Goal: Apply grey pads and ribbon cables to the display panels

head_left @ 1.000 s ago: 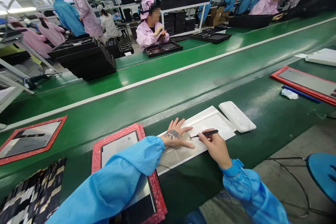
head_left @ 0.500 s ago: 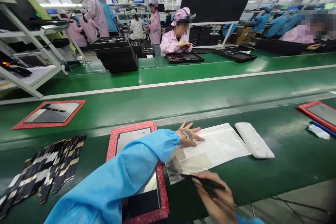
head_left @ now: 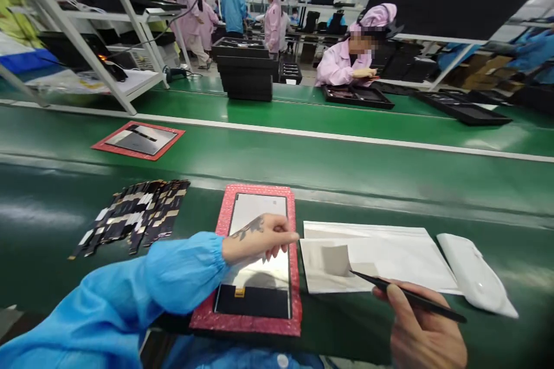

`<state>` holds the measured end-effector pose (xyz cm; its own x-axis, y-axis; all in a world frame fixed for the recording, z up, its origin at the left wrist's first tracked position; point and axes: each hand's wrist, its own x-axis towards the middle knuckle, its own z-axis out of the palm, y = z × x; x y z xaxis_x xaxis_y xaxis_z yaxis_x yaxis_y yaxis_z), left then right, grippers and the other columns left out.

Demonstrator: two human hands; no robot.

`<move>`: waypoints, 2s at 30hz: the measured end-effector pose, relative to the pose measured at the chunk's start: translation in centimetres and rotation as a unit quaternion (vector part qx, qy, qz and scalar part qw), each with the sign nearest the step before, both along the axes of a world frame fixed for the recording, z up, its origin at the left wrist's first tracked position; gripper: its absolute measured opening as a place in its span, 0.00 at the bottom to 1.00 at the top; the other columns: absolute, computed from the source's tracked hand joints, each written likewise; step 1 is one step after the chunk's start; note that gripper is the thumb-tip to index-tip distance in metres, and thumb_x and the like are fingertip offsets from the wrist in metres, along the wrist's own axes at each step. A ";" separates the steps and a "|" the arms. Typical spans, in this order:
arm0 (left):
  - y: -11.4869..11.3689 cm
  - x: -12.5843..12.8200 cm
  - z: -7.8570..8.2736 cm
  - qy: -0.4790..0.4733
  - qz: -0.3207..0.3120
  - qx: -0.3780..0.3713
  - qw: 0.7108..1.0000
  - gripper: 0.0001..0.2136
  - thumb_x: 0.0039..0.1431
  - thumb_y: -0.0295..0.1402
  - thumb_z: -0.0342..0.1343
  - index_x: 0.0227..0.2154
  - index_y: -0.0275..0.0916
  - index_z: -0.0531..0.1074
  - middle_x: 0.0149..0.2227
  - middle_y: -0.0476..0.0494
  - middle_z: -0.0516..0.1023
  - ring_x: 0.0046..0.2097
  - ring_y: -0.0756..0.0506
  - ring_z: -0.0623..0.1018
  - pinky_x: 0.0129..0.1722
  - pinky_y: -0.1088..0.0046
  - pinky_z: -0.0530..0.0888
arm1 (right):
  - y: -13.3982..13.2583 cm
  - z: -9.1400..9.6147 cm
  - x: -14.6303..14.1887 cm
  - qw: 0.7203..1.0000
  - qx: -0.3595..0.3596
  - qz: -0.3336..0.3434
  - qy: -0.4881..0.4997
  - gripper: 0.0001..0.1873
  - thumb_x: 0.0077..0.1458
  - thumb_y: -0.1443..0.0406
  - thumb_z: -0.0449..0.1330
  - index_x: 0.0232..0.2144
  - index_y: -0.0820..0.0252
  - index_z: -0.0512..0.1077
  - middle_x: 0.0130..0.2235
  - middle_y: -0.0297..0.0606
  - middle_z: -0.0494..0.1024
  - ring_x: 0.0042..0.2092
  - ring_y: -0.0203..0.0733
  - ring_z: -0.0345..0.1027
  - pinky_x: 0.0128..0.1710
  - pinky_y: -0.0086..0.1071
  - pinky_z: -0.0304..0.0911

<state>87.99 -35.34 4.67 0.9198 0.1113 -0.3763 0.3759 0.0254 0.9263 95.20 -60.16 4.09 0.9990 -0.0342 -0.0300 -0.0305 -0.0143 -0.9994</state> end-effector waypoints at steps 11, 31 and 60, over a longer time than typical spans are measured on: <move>-0.3 -7.5 -2.2 0.051 0.167 -0.259 0.950 0.26 0.31 0.47 0.74 0.25 0.33 0.70 0.23 0.48 0.73 0.23 0.53 0.72 0.22 0.78 0.71 | 5.8 -0.3 -3.5 0.994 0.035 0.104 -0.026 0.19 0.33 0.53 0.76 0.24 0.54 0.74 0.25 0.32 0.79 0.24 0.37 0.74 0.27 0.25 0.74; 0.4 -10.9 -3.2 0.029 0.168 0.045 0.984 0.13 0.44 0.41 0.62 0.20 0.36 0.69 0.21 0.51 0.69 0.25 0.52 0.66 0.26 0.77 0.62 | 3.9 -5.3 -6.3 0.982 -0.107 0.149 0.042 0.18 0.39 0.52 0.71 0.29 0.55 0.74 0.28 0.35 0.79 0.31 0.46 0.76 0.34 0.38 0.74; -4.0 -13.0 -3.1 -0.003 0.111 0.349 0.931 0.11 0.57 0.35 0.53 0.22 0.40 0.72 0.18 0.54 0.67 0.18 0.54 0.65 0.19 0.81 0.63 | 0.8 -7.1 -8.8 0.977 -0.098 0.153 0.109 0.14 0.48 0.53 0.68 0.31 0.56 0.74 0.30 0.33 0.78 0.30 0.42 0.75 0.31 0.33 0.73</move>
<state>74.96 -39.32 1.54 0.8473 0.5135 -0.1357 0.4270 -0.5065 0.7491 86.37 -59.40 -2.98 0.9340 0.2383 -0.2662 -0.2067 -0.2475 -0.9466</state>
